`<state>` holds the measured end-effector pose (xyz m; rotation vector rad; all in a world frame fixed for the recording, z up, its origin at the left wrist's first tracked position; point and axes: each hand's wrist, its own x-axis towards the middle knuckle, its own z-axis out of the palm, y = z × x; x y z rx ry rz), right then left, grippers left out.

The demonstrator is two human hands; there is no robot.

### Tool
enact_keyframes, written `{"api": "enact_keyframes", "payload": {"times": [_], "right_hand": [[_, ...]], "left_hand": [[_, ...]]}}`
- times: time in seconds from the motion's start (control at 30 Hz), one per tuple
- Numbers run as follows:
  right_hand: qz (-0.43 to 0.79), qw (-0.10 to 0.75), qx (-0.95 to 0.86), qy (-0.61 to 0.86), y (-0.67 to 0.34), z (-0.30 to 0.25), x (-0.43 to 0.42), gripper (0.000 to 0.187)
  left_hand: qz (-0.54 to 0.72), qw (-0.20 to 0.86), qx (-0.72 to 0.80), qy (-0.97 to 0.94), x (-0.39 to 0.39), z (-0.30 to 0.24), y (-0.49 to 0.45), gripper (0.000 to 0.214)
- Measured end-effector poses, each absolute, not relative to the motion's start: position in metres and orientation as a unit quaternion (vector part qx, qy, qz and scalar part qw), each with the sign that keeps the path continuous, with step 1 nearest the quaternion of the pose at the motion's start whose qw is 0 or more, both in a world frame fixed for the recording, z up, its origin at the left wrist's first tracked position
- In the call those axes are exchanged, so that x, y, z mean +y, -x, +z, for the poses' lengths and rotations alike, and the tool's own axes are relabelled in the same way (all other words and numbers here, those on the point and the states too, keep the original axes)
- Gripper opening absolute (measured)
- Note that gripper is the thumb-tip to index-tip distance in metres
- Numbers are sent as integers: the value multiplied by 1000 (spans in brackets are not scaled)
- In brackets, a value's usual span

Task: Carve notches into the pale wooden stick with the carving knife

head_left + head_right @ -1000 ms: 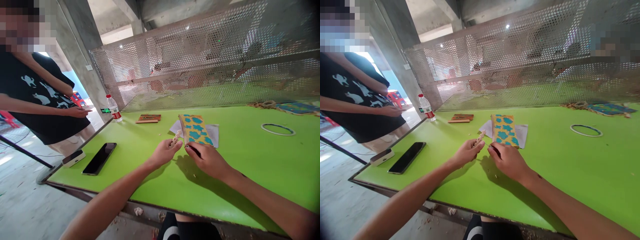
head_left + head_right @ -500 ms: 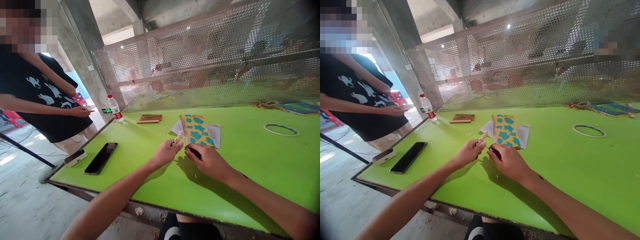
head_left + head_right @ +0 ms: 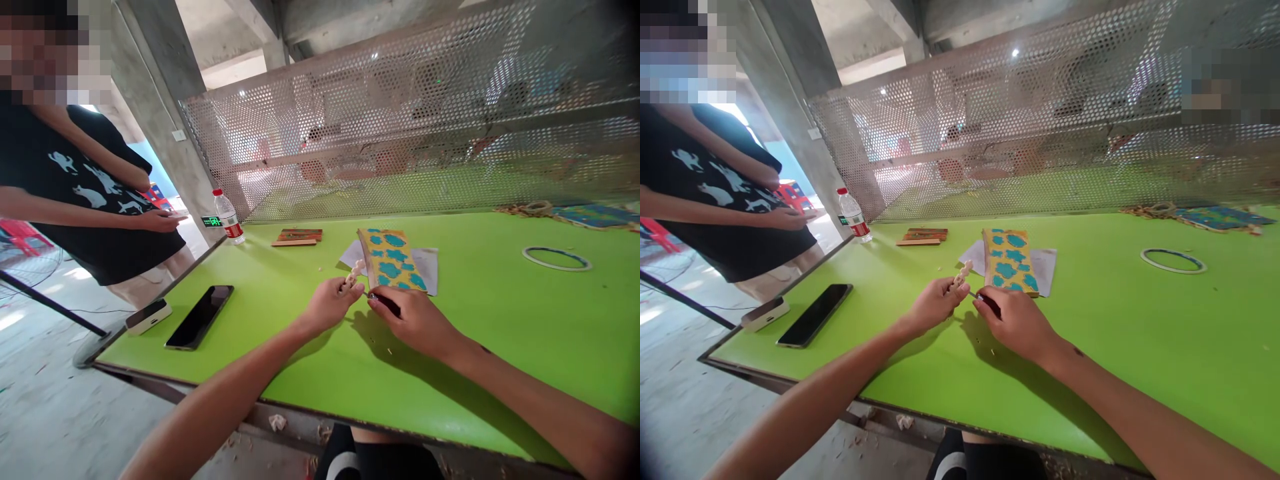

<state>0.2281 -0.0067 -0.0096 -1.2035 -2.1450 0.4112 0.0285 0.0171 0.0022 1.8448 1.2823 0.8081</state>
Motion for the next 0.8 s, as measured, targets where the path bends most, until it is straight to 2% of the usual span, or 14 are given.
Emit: {"api": "enact_keyframes", "payload": {"times": [0.17, 0.3, 0.43, 0.8], "right_hand": [[150, 315, -818, 458, -228, -12, -6, 33], [139, 307, -821, 461, -229, -13, -5, 33], [108, 288, -825, 474, -227, -14, -4, 30], [36, 220, -824, 521, -216, -15, -10, 30]], "left_hand": [[300, 331, 528, -722, 18, 4, -29, 46], [267, 322, 560, -715, 17, 4, -31, 32], [243, 329, 581, -703, 18, 1, -32, 39], [218, 354, 619, -666, 18, -7, -32, 39]]}}
